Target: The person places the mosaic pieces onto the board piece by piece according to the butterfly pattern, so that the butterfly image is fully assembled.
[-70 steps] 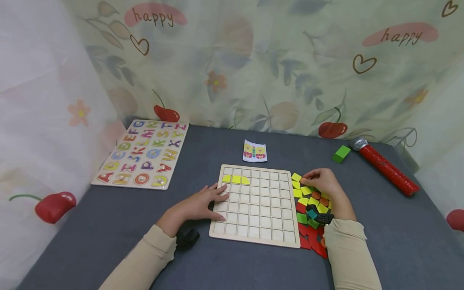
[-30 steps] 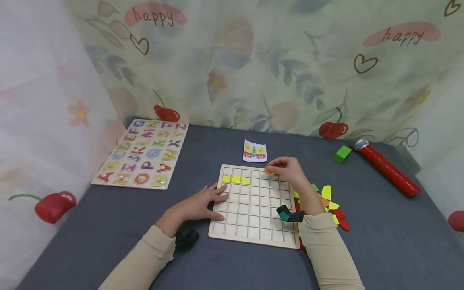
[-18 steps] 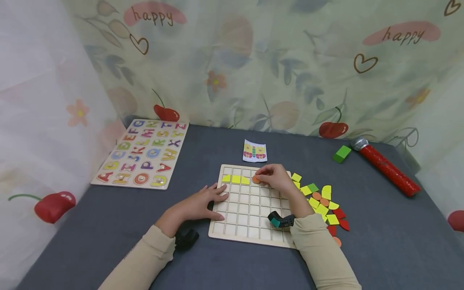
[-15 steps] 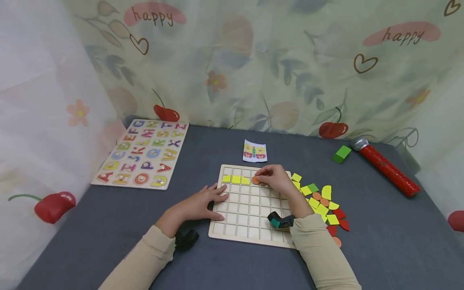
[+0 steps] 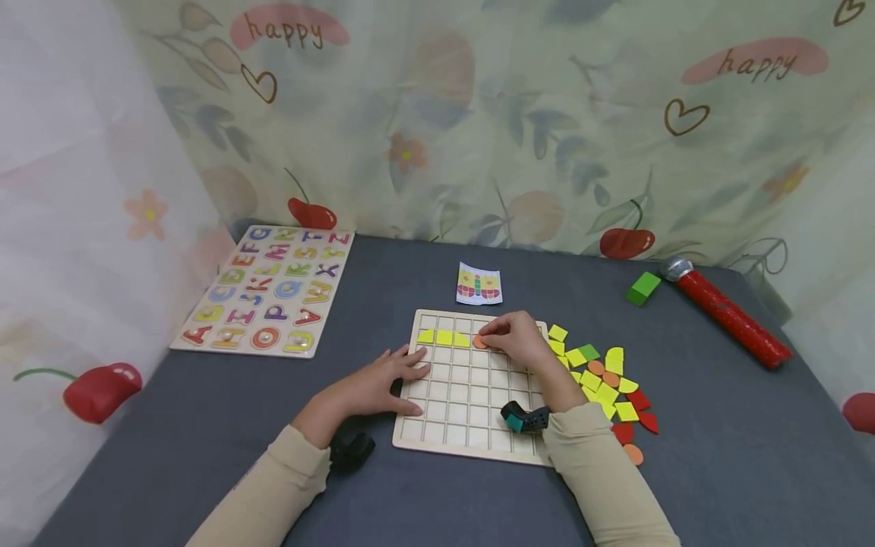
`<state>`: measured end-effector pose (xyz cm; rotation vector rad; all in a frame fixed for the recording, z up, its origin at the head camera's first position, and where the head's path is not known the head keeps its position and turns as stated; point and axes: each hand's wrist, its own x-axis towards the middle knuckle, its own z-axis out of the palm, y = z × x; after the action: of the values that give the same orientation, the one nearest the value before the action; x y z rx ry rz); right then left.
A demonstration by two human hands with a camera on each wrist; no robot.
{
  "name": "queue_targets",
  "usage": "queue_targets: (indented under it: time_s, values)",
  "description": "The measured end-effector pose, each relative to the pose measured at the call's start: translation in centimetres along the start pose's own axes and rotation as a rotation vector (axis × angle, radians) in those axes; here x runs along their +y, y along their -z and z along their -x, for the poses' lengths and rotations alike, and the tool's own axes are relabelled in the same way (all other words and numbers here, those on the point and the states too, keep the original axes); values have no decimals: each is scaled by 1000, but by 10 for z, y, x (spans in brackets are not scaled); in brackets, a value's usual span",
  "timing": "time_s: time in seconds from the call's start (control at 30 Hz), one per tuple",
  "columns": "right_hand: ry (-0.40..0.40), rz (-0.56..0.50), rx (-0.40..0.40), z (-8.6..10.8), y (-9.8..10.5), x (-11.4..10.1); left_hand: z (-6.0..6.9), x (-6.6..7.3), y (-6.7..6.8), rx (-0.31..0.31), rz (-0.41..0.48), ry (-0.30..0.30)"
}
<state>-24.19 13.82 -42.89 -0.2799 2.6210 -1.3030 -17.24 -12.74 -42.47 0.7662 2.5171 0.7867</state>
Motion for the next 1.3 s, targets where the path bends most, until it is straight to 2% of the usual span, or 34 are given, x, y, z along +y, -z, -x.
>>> queue_targets:
  time_s: [0.2, 0.4, 0.6, 0.8, 0.93, 1.1, 1.3]
  values:
    - [-13, -19, -13, 4, 11, 2, 0, 0, 0, -1, 0, 1]
    - [-41, -32, 3, 14, 37, 11, 2, -1, -1, 2, 11, -4]
    - [-111, -36, 25, 25, 61, 27, 3, 0, 0, 5, 15, -3]
    - [-170, -79, 61, 38, 78, 43, 1, 1, 2, 3, 11, 2]
    - [-212, -65, 78, 43, 88, 52, 0, 1, 1, 2, 8, -3]
    - [-259, -57, 67, 45, 96, 62, -1, 1, 1, 3, 11, -1]
    - [-243, -52, 45, 45, 93, 66, 1, 0, 1, 2, 10, -6]
